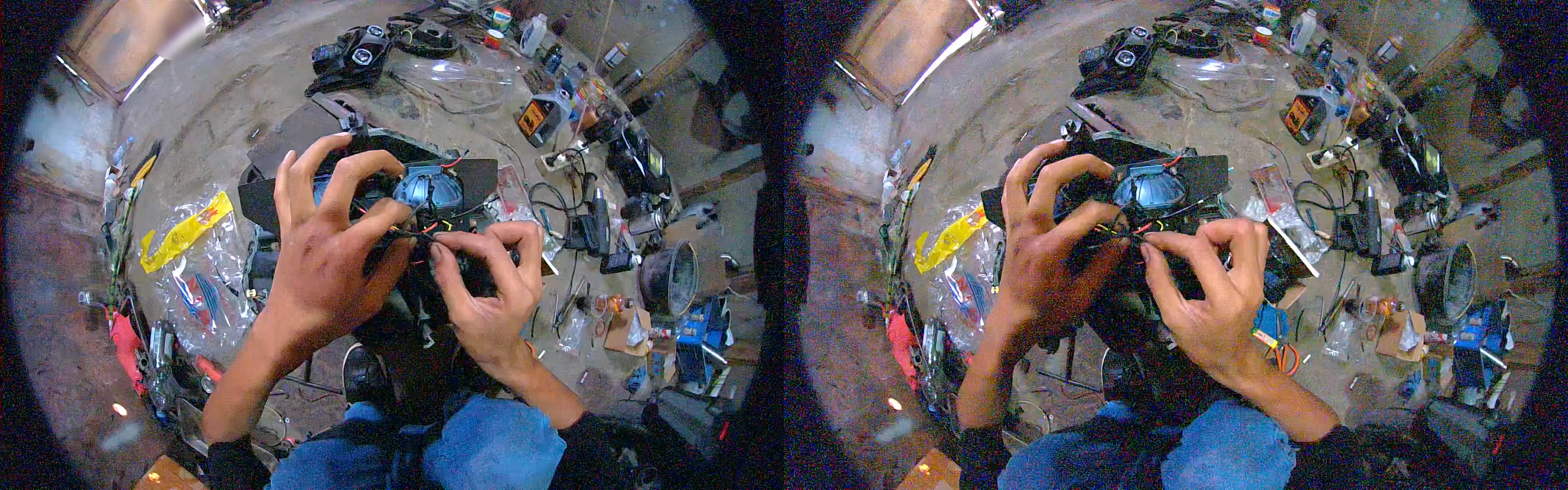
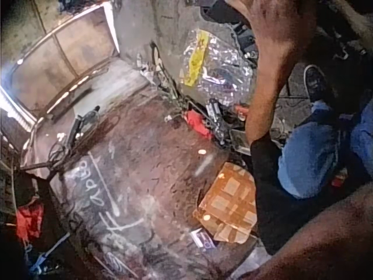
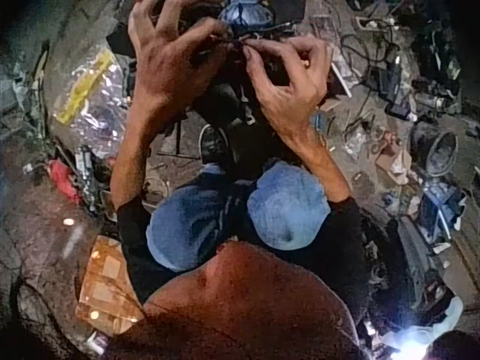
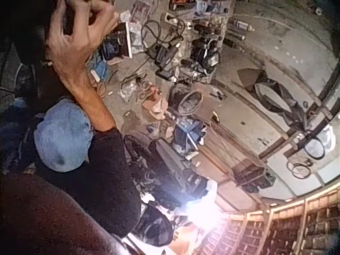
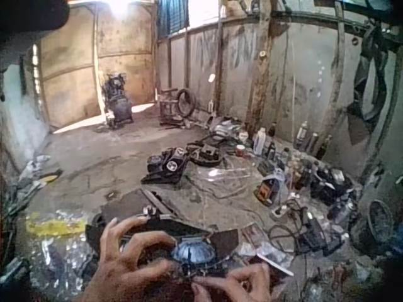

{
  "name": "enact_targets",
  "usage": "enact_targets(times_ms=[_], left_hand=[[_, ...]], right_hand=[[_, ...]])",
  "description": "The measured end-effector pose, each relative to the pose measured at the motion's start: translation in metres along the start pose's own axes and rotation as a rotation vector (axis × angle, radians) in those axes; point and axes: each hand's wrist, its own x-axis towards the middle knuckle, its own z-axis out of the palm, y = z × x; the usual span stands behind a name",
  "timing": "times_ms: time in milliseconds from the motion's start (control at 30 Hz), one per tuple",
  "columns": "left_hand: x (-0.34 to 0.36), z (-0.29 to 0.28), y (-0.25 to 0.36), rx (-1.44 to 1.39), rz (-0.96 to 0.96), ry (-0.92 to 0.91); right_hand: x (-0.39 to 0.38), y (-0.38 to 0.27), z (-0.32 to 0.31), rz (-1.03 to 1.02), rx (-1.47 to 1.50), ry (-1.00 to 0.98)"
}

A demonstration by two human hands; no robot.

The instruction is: Repairing and modifying wiring connections for a motorcycle headlight assembly using tools and heat shrink.

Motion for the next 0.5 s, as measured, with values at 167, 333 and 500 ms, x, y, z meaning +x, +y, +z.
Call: enact_targets(times_ms=[167,333,500], left_hand=[[0.001,0.0,0.001,0.01,-0.011,0.005],[0.005,-0.004,0.005,-0.048,-0.053,-0.016],[0.006,-0.002,0.008,-0.001,-0.048,-0.009]], right_hand=[[0.012,-0.008,-0.005,-0.037,-0.018,-0.033],[0.011,-0.004,0.0,-0.066,-0.028,-0.022],[0.008,-0.003,0.001,-0.064,-0.026,-0.009]])
